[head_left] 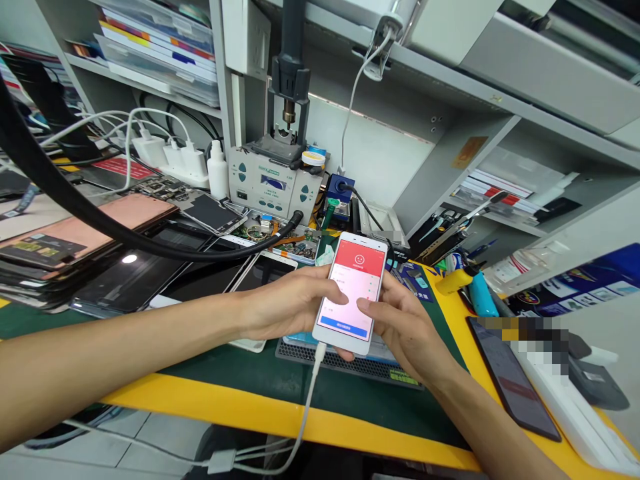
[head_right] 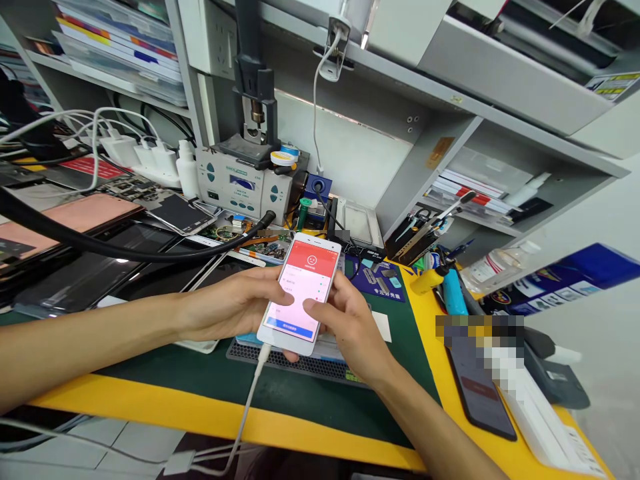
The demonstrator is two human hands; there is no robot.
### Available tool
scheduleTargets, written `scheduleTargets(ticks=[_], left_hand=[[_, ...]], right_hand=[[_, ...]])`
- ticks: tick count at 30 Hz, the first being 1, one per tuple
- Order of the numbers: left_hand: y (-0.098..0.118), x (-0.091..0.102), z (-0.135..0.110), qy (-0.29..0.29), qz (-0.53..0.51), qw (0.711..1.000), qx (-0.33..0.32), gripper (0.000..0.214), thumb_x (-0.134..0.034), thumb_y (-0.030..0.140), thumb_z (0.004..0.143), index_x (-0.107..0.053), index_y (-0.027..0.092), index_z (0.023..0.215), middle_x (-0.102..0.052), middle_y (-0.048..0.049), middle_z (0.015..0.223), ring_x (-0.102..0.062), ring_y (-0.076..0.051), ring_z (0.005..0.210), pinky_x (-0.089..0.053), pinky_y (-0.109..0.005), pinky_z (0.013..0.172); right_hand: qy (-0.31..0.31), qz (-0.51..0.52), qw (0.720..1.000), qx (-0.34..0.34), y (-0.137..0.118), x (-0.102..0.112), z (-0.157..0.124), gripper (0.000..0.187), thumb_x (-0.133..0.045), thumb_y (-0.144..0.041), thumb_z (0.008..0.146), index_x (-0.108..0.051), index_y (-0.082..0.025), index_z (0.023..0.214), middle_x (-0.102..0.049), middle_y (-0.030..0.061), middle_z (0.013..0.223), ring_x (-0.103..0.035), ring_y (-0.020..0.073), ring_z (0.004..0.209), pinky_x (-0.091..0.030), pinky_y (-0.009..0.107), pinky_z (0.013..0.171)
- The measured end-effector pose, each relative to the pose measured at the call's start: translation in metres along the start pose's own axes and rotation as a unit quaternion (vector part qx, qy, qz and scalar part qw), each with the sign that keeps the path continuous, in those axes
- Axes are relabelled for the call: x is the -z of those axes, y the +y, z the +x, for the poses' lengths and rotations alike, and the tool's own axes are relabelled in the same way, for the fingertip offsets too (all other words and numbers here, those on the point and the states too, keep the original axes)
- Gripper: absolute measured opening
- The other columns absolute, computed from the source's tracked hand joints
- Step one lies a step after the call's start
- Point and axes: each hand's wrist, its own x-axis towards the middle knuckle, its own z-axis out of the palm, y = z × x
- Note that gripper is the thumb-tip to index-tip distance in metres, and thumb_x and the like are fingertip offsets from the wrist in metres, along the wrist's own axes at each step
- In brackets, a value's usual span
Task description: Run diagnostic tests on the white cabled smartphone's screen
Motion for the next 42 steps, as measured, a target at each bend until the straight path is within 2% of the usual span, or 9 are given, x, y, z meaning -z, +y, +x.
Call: scheduleTargets(ticks=[6,12,17,22,32,38,42], left_hand=[[0.0002,-0.0009,-0.0002,0.002,0.001,1.000,0.002,0.037,-0.051,0.008,0.083,-0.059,0.014,0.120,-0.069,-0.0123,0.104,-0.068,-0.025,0.090,-0.058,-0.045,0.075],[0.0015,-0.0033,-0.0007,0.011,0.004,1.000,0.003,0.039,-0.052,0.007,0.083,-0.057,0.013,0.121,-0.069,-0.0132,0.105,-0.068,-0.025,0.088,-0.058,-0.047,0.074],[0.0015,-0.0024,-0.0010,0.002,0.004,1.000,0.004,0.041,-0.051,0.007,0.083,-0.057,0.015,0.123,-0.069,-0.0124,0.106,-0.068,-0.025,0.089,-0.058,-0.048,0.077],[0.0001,0.0006,-0.0005,-0.003,0.005,1.000,0.004,0.040,-0.053,0.010,0.083,-0.057,0.016,0.123,-0.068,-0.0121,0.107,-0.068,-0.026,0.091,-0.057,-0.048,0.079],[0.0000,0.0002,-0.0010,-0.003,0.008,1.000,0.002,0.037,-0.053,0.010,0.084,-0.058,0.015,0.120,-0.068,-0.0116,0.105,-0.068,-0.026,0.091,-0.056,-0.050,0.081],[0.0007,-0.0013,-0.0010,0.004,0.005,1.000,0.003,0.036,-0.053,0.009,0.083,-0.059,0.014,0.118,-0.069,-0.0112,0.103,-0.068,-0.025,0.089,-0.056,-0.051,0.081],[0.0011,-0.0016,-0.0009,0.007,0.002,1.000,0.001,0.038,-0.052,0.007,0.083,-0.057,0.015,0.121,-0.070,-0.0114,0.104,-0.069,-0.026,0.089,-0.055,-0.052,0.083]], right_hand=[[-0.005,-0.001,1.000,0.002,0.0002,0.0015,-0.0010,0.040,-0.066,-0.025,0.087,-0.053,-0.025,0.125,-0.067,0.0074,0.112,-0.067,0.0220,0.086,-0.056,0.034,0.068],[-0.014,-0.008,1.000,0.005,0.0002,0.0017,0.0000,0.037,-0.064,-0.026,0.088,-0.053,-0.025,0.123,-0.068,0.0068,0.105,-0.067,0.0203,0.075,-0.055,0.035,0.064],[-0.014,-0.008,1.000,0.004,0.0006,0.0001,0.0015,0.038,-0.065,-0.027,0.087,-0.053,-0.025,0.123,-0.068,0.0071,0.106,-0.067,0.0211,0.076,-0.055,0.035,0.064],[0.004,-0.020,1.000,0.004,-0.0007,-0.0001,0.0003,0.039,-0.066,-0.028,0.086,-0.054,-0.025,0.123,-0.068,0.0072,0.107,-0.066,0.0217,0.082,-0.055,0.038,0.072],[0.000,-0.015,1.000,0.004,-0.0006,0.0007,-0.0009,0.041,-0.066,-0.027,0.086,-0.053,-0.025,0.125,-0.067,0.0081,0.114,-0.066,0.0234,0.089,-0.055,0.037,0.073],[-0.003,-0.013,1.000,-0.001,-0.0021,-0.0009,-0.0011,0.037,-0.065,-0.026,0.086,-0.055,-0.024,0.122,-0.069,0.0068,0.107,-0.067,0.0216,0.080,-0.055,0.035,0.067],[0.011,-0.011,1.000,0.003,-0.0028,-0.0020,-0.0008,0.039,-0.066,-0.024,0.085,-0.055,-0.025,0.122,-0.069,0.0070,0.113,-0.067,0.0235,0.090,-0.055,0.035,0.072]])
